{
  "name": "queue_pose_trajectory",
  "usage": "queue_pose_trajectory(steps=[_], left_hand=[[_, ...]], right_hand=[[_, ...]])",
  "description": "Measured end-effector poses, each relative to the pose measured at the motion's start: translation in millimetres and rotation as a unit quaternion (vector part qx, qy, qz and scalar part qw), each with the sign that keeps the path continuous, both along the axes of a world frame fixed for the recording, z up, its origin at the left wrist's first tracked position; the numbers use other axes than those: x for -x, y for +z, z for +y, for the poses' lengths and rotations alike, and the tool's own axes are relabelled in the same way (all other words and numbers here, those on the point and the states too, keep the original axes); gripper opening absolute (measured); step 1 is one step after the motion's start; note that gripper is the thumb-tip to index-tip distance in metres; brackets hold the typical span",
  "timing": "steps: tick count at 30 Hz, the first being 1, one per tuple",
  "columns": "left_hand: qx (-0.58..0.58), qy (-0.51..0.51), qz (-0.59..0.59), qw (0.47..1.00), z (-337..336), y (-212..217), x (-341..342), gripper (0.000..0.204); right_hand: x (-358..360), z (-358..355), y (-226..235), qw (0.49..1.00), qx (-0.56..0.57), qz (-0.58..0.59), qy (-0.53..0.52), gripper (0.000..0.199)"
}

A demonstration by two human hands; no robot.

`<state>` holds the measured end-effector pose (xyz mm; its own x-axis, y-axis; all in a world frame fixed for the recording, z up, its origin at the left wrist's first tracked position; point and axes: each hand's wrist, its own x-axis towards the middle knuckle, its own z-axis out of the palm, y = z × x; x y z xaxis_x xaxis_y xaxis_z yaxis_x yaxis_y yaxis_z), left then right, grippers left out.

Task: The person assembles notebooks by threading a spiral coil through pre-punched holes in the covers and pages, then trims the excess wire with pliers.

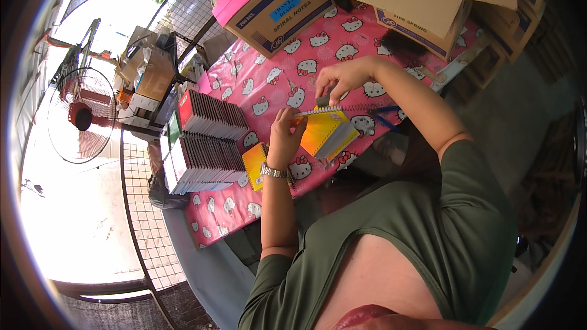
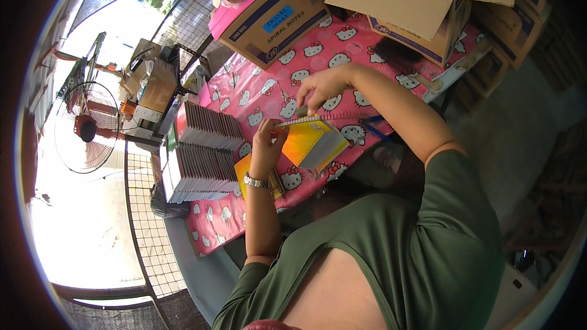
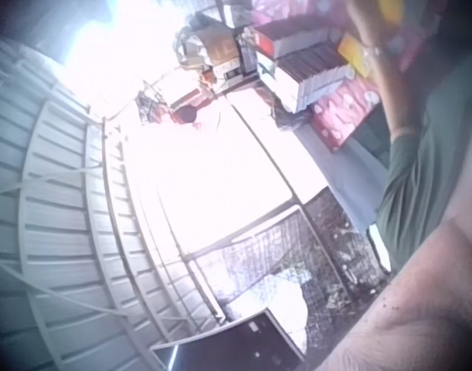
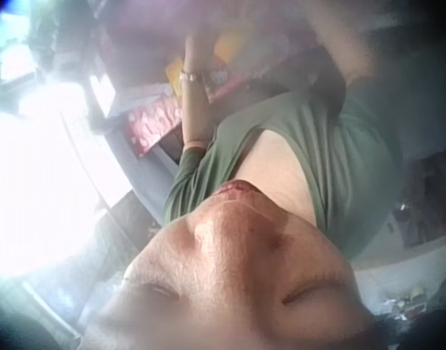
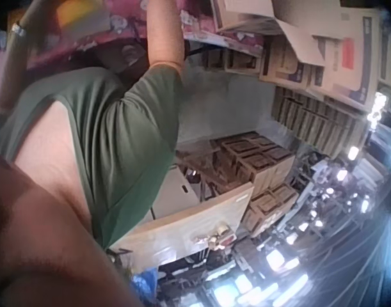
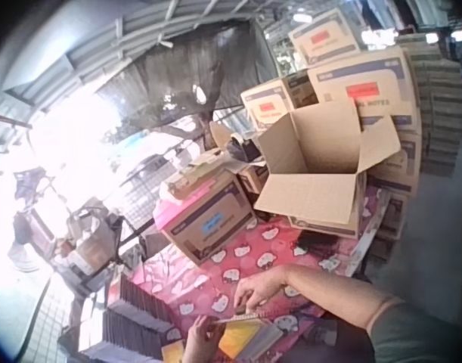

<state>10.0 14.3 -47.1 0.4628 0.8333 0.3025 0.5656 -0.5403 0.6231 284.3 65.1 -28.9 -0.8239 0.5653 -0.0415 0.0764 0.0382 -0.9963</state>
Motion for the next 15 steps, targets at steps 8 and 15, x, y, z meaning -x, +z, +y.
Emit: queue_pose_trajectory(steps=[8, 15], left_hand=[[0.027, 0.000, -0.019, 0.999, 7.3, -1.1, -3.1, 0.021], [0.039, -0.011, -0.024, 0.999, 13.5, -2.9, -2.1, 0.023]], right_hand=[[6.2, 10.3, 4.8, 0.996, -0.076, -0.043, 0.007, 0.047], [14.2, 17.8, -12.7, 0.998, 0.009, 0.044, -0.034, 0.044]])
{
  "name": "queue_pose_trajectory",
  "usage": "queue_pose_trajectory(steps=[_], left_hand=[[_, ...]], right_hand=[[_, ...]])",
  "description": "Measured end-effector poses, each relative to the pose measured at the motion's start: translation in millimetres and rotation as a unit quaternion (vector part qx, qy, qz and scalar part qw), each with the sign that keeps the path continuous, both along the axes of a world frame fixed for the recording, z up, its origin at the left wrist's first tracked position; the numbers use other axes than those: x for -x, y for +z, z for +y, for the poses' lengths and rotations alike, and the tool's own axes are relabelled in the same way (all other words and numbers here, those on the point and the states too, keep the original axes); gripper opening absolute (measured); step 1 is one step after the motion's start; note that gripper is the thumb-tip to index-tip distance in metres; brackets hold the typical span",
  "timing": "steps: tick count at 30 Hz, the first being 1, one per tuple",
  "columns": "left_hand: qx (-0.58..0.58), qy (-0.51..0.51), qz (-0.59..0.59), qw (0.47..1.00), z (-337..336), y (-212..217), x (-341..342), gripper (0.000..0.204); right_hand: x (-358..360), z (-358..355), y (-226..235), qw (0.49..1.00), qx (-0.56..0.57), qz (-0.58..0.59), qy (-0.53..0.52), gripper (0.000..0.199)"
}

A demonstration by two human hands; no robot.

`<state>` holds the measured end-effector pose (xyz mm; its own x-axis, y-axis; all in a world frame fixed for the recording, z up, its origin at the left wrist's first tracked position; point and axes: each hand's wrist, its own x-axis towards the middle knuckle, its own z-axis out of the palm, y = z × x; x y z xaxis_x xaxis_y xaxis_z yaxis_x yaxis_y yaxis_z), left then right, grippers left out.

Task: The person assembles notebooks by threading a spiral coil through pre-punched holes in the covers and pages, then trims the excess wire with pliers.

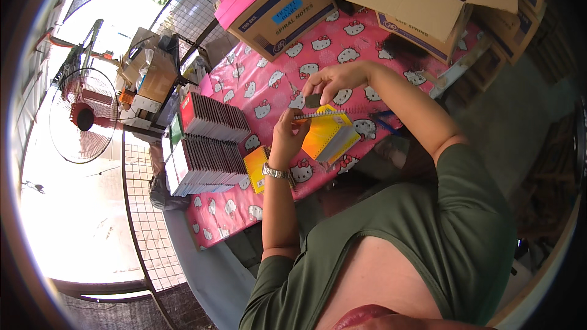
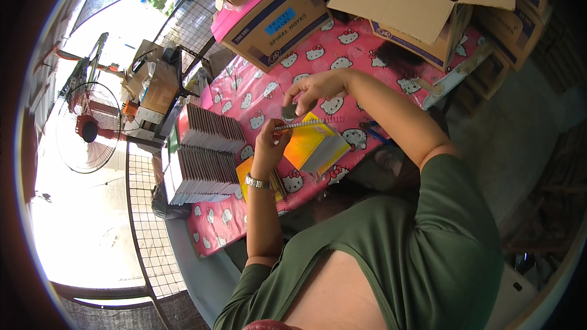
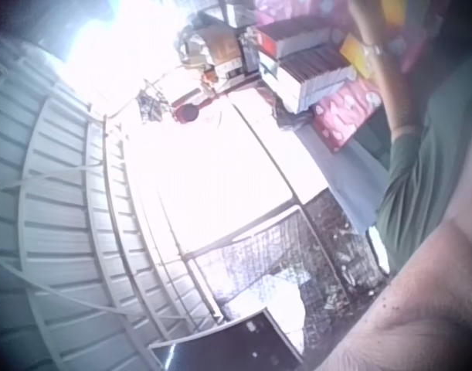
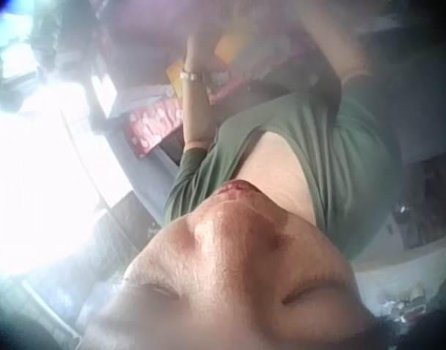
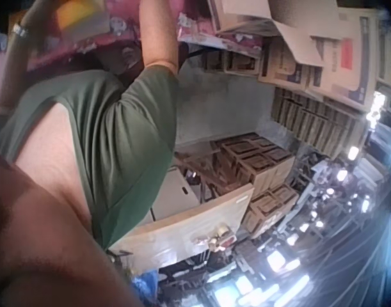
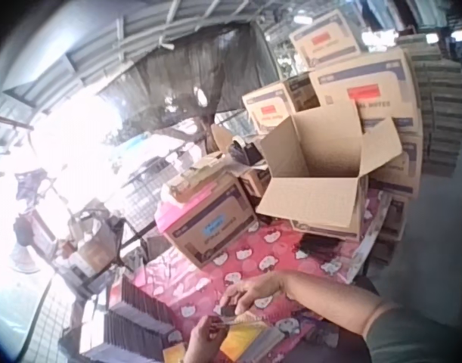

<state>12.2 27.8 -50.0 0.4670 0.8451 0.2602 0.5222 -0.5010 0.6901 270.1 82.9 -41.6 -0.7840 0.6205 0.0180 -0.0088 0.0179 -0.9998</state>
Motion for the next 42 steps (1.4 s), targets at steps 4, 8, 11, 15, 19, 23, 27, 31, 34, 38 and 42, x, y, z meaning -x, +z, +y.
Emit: queue_pose_trajectory(steps=[4, 8, 11, 15, 19, 23, 27, 31, 34, 38, 42], left_hand=[[0.018, 0.026, 0.001, 0.999, -3.0, -7.2, 5.7, 0.022], [0.037, 0.054, 0.007, 0.998, -1.9, -2.4, 2.8, 0.021], [0.061, 0.084, -0.030, 0.994, -1.2, -7.4, -1.5, 0.020], [0.140, 0.097, -0.246, 0.954, -2.7, -34.7, 6.1, 0.021], [0.166, 0.122, -0.314, 0.927, -14.4, -32.7, -4.0, 0.021], [0.097, 0.169, -0.241, 0.951, -21.9, -36.2, -11.8, 0.019], [0.012, 0.178, -0.233, 0.956, -28.7, -44.0, -18.8, 0.014], [-0.046, 0.174, -0.191, 0.965, -35.2, -46.0, -18.7, 0.008], [-0.055, 0.174, -0.185, 0.966, -40.0, -44.8, -19.2, 0.010], [-0.116, 0.175, -0.145, 0.967, -41.3, -42.5, -20.6, 0.013], [-0.239, 0.202, -0.062, 0.948, -47.9, -35.6, -22.5, 0.017]], right_hand=[[1.3, 3.0, -10.4, 0.995, -0.045, -0.088, 0.001, 0.044], [-31.6, 14.9, -83.0, 0.812, -0.208, -0.464, -0.288, 0.056], [-74.0, -4.8, -180.9, 0.781, -0.299, -0.391, -0.384, 0.073], [-52.4, -97.3, -183.6, 0.701, -0.380, -0.325, -0.508, 0.074], [-42.9, -165.2, -183.8, 0.743, -0.323, -0.435, -0.392, 0.068], [-16.3, -157.5, -132.9, 0.804, -0.307, -0.220, -0.459, 0.059], [31.7, -153.5, -41.9, 0.824, -0.364, -0.100, -0.422, 0.056], [42.5, -141.9, -28.5, 0.820, -0.405, -0.114, -0.389, 0.056], [40.2, -143.5, -22.3, 0.818, -0.413, -0.117, -0.382, 0.053], [39.7, -148.9, -21.5, 0.822, -0.409, -0.118, -0.379, 0.048], [34.5, -149.3, -6.9, 0.958, 0.210, 0.064, -0.186, 0.038]])
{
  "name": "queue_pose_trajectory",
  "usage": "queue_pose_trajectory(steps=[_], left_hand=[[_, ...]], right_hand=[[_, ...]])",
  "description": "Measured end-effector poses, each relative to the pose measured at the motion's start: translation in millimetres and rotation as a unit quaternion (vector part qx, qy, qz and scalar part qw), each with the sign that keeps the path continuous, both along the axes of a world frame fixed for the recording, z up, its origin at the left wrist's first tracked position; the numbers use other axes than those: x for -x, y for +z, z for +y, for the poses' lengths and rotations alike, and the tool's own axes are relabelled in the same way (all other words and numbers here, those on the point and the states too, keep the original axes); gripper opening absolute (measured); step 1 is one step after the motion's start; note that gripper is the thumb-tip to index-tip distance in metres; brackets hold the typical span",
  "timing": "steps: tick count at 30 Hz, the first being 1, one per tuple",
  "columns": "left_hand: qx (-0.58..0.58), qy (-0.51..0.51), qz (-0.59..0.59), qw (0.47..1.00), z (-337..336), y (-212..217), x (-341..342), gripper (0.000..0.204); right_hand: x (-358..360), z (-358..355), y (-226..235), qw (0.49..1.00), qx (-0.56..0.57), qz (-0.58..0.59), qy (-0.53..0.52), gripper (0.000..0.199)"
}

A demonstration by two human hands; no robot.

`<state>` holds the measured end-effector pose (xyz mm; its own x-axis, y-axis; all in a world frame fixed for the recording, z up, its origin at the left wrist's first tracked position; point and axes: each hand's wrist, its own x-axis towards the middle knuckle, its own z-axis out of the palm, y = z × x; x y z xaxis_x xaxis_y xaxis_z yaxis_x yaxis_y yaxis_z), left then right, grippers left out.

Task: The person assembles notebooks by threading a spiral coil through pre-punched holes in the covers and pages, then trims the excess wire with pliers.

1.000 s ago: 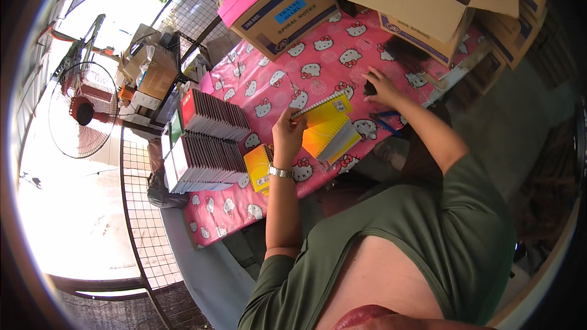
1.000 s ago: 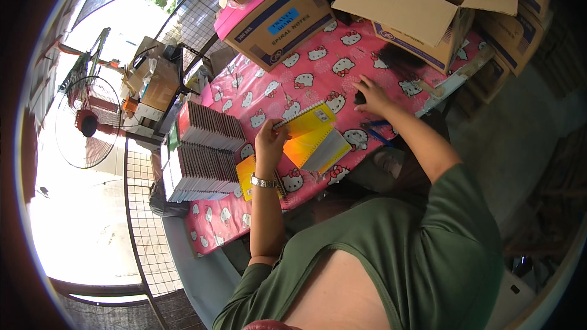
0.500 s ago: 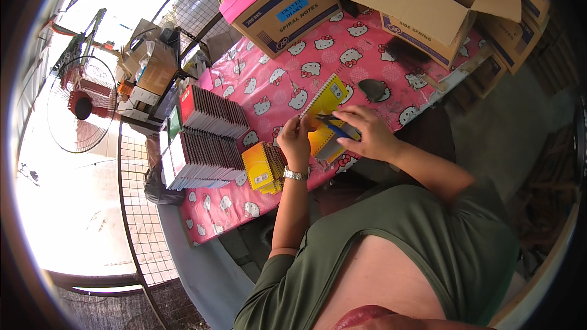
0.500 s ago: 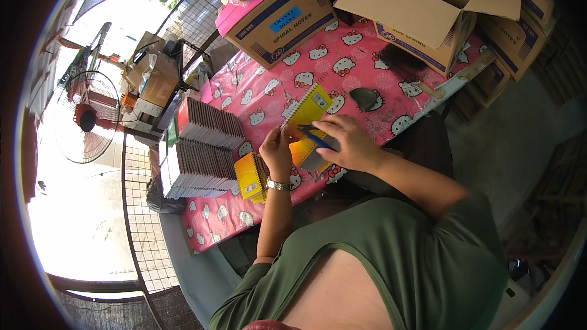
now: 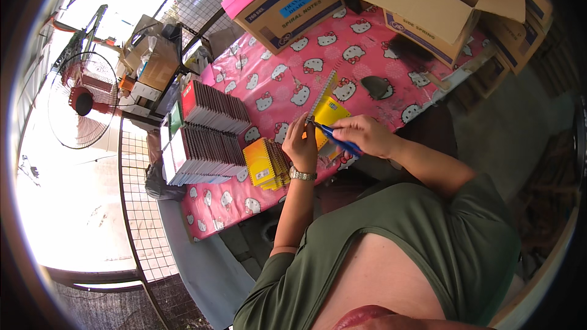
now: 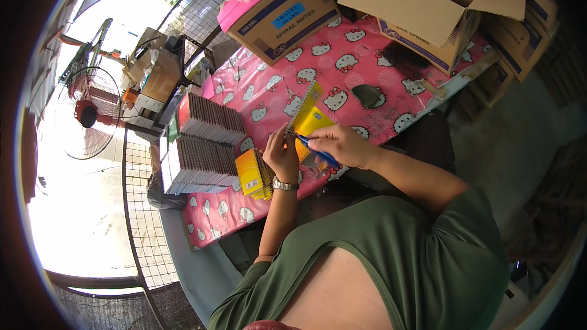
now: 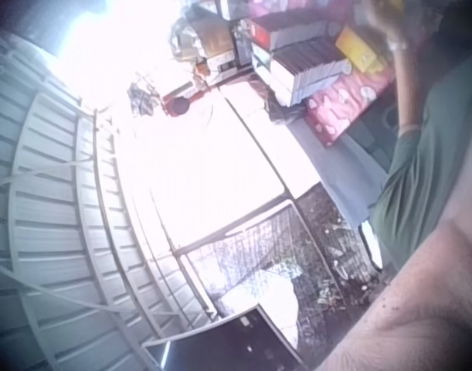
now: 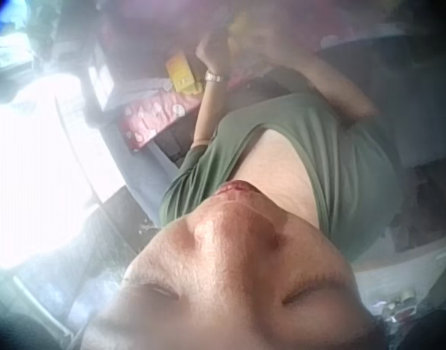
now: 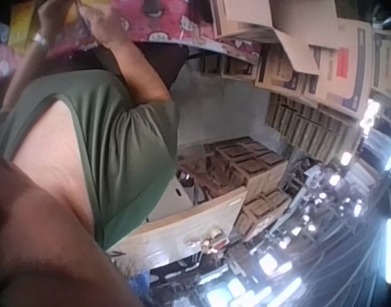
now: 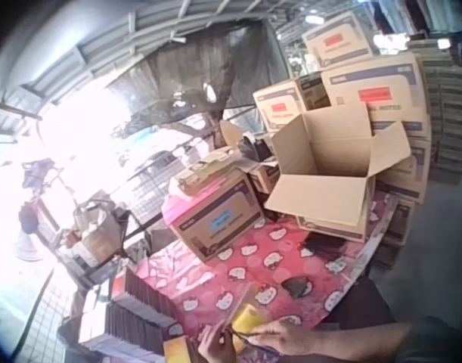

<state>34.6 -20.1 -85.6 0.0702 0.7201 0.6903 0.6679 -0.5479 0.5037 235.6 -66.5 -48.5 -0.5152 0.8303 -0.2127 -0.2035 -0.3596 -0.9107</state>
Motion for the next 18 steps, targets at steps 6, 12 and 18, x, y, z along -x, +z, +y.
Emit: queue_pose_trajectory(steps=[6, 12, 18], left_hand=[[-0.049, 0.077, -0.176, 0.980, -5.2, 0.5, 62.4, 0.018], [0.171, 0.186, -0.398, 0.882, -46.1, -35.6, 181.0, 0.023], [0.122, 0.395, 0.036, 0.910, -51.2, -45.7, 174.8, 0.023]], right_hand=[[-9.0, 7.3, -31.2, 0.907, -0.346, -0.142, -0.196, 0.043], [-76.7, 19.8, -169.3, 0.776, -0.380, -0.452, -0.222, 0.042], [-129.6, 84.9, -173.7, 0.711, -0.344, -0.510, -0.340, 0.025]])
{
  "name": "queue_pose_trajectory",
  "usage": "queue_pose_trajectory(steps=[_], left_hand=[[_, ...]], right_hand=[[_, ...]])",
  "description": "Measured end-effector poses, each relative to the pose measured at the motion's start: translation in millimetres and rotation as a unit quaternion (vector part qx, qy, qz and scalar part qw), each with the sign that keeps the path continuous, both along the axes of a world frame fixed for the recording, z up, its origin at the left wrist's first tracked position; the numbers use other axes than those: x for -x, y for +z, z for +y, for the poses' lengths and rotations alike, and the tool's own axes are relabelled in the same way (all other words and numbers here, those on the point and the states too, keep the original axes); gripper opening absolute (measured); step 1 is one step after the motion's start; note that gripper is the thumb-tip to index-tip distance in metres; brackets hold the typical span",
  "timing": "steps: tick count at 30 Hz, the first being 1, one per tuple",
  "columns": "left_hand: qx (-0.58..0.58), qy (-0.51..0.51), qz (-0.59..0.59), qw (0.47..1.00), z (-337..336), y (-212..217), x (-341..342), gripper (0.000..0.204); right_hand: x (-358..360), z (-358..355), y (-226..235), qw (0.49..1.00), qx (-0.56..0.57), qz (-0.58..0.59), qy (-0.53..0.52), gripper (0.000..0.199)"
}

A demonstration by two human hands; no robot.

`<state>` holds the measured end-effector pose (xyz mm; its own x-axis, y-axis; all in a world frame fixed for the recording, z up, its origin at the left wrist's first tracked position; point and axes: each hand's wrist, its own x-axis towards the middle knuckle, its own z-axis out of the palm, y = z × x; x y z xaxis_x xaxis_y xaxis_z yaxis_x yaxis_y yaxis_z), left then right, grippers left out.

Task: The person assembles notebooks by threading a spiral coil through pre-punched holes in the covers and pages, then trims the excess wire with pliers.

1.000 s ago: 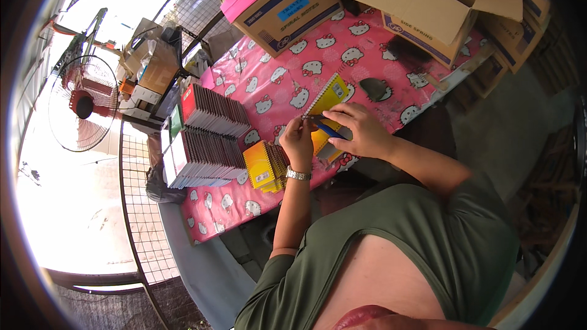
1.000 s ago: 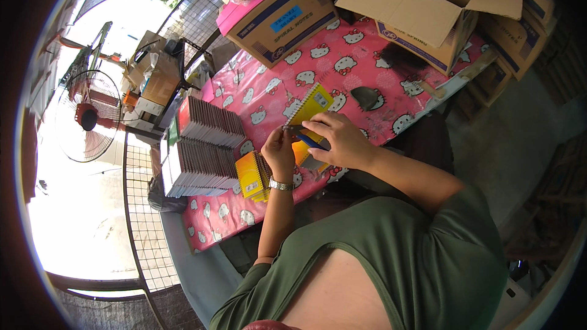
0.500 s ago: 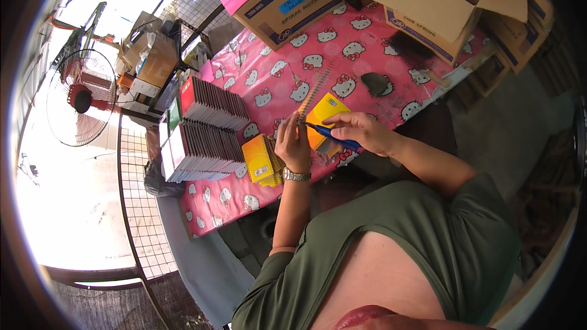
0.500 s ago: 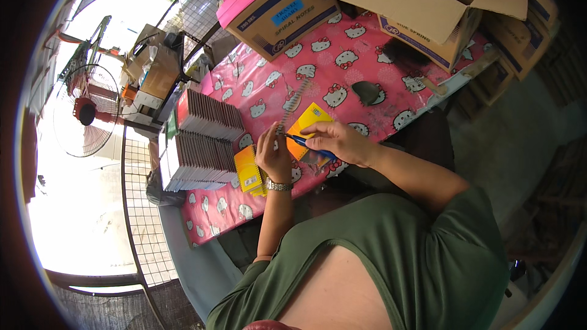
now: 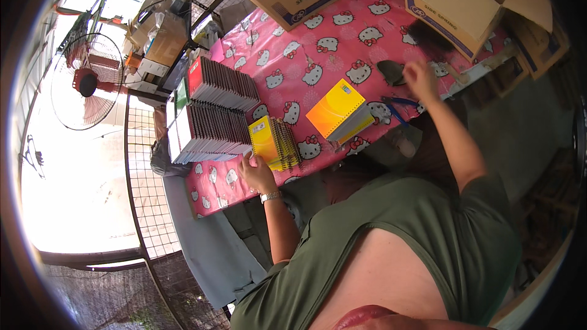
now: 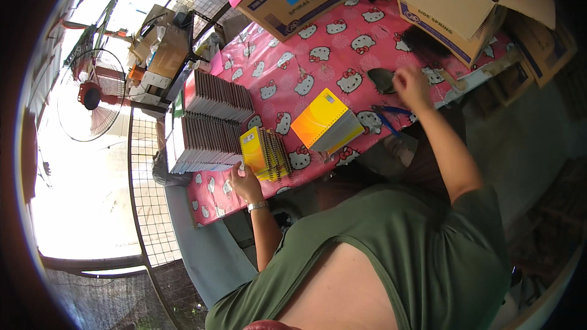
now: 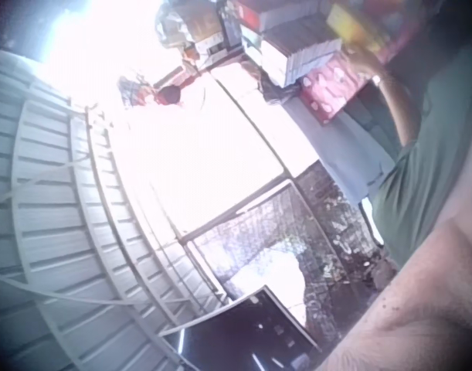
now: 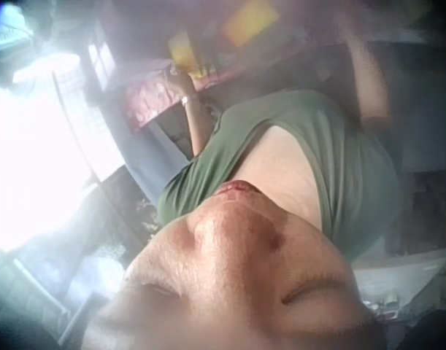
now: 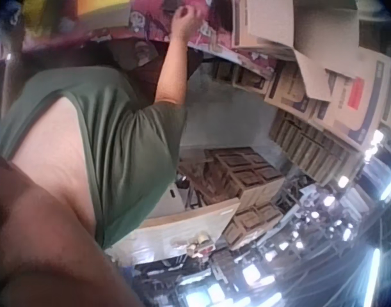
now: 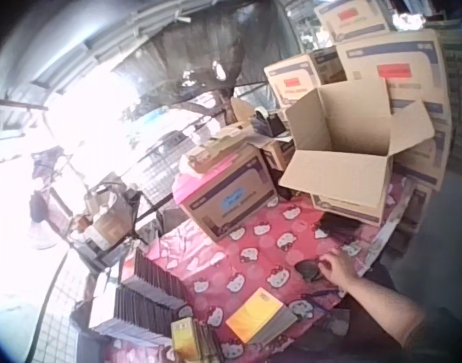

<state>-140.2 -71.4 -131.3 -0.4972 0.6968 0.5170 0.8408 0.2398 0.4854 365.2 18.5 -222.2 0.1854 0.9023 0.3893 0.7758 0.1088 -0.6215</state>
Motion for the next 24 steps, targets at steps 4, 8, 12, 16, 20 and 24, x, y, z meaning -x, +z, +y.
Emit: queue_pose_trajectory(steps=[4, 8, 12, 16, 20, 24], left_hand=[[-0.089, -0.229, 0.066, 0.967, 28.8, 36.1, -72.8, 0.019], [0.001, -0.509, 0.147, 0.848, 37.2, 57.5, -175.1, 0.031], [0.158, -0.481, 0.237, 0.829, 41.6, 52.6, -201.2, 0.025], [0.186, -0.541, 0.166, 0.804, 53.9, 74.4, -188.7, 0.026], [0.208, -0.580, 0.088, 0.782, 62.3, 82.6, -176.5, 0.026], [0.226, -0.542, 0.041, 0.808, 69.4, 106.2, -173.4, 0.023]], right_hand=[[-59.4, 57.3, -17.8, 0.962, -0.007, -0.211, -0.175, 0.021], [-87.1, 77.8, -23.0, 0.933, 0.124, -0.317, -0.113, 0.020], [-76.3, 75.4, 8.8, 0.954, 0.131, -0.239, -0.124, 0.018], [-74.3, 73.4, 25.2, 0.985, 0.021, -0.146, -0.093, 0.026], [-28.7, 53.4, 74.6, 0.993, -0.089, 0.032, 0.075, 0.035], [53.6, -0.1, 128.5, 0.943, -0.043, 0.172, 0.280, 0.034]])
